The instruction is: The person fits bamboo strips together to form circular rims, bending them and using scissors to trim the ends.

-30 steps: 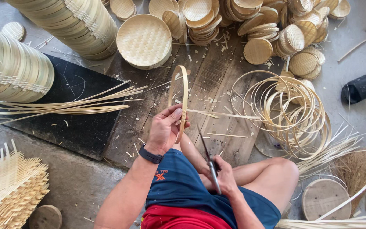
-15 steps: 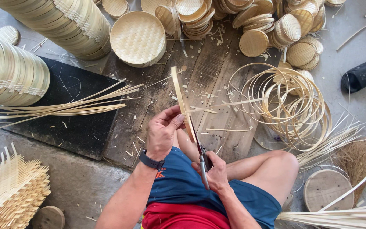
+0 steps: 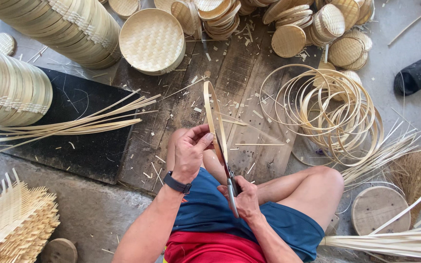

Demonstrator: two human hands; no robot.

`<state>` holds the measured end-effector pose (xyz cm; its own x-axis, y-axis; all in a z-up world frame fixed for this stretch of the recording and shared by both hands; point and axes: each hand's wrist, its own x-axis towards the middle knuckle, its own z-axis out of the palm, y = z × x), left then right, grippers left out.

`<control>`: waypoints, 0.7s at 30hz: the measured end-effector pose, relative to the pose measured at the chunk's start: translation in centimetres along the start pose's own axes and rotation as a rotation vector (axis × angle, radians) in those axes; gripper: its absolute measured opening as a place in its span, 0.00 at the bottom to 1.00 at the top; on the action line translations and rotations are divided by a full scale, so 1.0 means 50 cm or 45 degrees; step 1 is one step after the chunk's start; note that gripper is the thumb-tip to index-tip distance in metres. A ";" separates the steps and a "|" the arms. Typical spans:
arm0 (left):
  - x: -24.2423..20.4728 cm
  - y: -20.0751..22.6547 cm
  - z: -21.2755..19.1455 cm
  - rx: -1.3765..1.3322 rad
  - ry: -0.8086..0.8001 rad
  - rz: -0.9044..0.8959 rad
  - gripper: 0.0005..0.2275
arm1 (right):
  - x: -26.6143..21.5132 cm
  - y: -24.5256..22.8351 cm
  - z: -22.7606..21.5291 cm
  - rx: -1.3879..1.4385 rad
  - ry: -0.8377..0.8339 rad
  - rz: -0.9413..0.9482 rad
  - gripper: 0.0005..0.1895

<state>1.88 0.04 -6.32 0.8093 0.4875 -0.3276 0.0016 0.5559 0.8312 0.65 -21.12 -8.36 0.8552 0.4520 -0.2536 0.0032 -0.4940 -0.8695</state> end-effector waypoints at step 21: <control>0.030 0.105 -0.076 0.253 0.118 -0.372 0.12 | 0.237 0.129 -0.112 -0.137 0.683 -0.040 0.16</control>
<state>0.89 6.26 -4.15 0.7014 0.3911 -0.5959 0.3464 0.5436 0.7645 13.73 -23.10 -14.59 0.9981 0.0395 0.0475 0.0616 -0.5722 -0.8178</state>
